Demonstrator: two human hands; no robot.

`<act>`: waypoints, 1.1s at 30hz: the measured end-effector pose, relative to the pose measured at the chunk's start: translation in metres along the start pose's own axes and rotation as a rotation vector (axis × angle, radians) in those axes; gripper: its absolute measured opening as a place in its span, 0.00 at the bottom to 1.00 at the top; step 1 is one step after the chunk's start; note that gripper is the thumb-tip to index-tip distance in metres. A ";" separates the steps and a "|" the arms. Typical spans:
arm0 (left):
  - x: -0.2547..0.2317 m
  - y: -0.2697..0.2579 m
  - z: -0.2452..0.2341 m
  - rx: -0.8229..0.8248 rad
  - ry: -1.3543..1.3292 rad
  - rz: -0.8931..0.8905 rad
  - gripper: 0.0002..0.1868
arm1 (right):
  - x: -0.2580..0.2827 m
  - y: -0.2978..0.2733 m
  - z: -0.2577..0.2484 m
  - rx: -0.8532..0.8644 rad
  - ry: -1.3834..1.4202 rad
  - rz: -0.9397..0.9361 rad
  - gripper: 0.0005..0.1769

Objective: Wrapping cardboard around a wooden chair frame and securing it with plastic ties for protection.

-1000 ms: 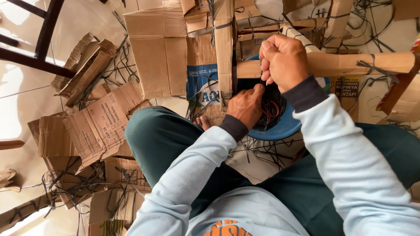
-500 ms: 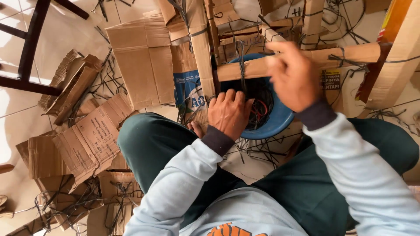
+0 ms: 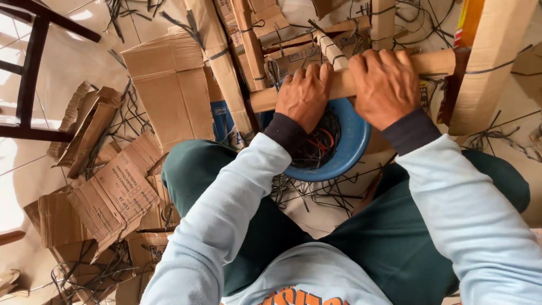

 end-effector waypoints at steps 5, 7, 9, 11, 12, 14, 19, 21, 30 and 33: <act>0.002 0.007 0.008 0.119 -0.102 0.071 0.15 | -0.005 0.007 0.007 0.087 -0.019 -0.018 0.05; 0.004 0.010 0.008 0.147 -0.174 0.099 0.15 | -0.008 0.008 0.012 0.149 -0.010 -0.034 0.06; 0.003 0.011 0.017 0.281 -0.201 0.144 0.16 | -0.007 0.011 0.010 0.156 0.047 -0.072 0.11; 0.002 0.011 0.017 0.277 -0.203 0.135 0.17 | -0.007 0.011 0.009 0.161 0.049 -0.076 0.17; 0.004 0.011 0.015 0.268 -0.201 0.127 0.17 | -0.006 0.012 0.008 0.162 0.049 -0.080 0.25; 0.005 0.010 0.014 0.256 -0.204 0.117 0.16 | -0.005 0.011 0.011 0.152 0.041 -0.080 0.26; 0.005 0.007 0.014 0.206 -0.216 0.095 0.20 | 0.001 0.002 0.007 0.070 -0.033 -0.066 0.30; 0.006 0.006 0.013 0.138 -0.158 0.074 0.24 | 0.011 0.002 -0.015 -0.122 -0.081 -0.064 0.08; 0.003 0.010 0.018 0.118 -0.177 0.089 0.15 | 0.005 0.006 0.003 -0.122 -0.172 -0.135 0.05; 0.002 0.010 0.021 0.123 -0.185 0.092 0.16 | 0.004 0.005 0.005 -0.114 -0.171 -0.139 0.04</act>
Point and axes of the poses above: each hand's wrist, its own y-axis towards the middle knuckle, its own z-axis out of the palm, x = y × z, the point moved 10 cm from there along y, towards the middle knuckle, and after that the axes turned 13 degrees about y, right-handed, at the moved point
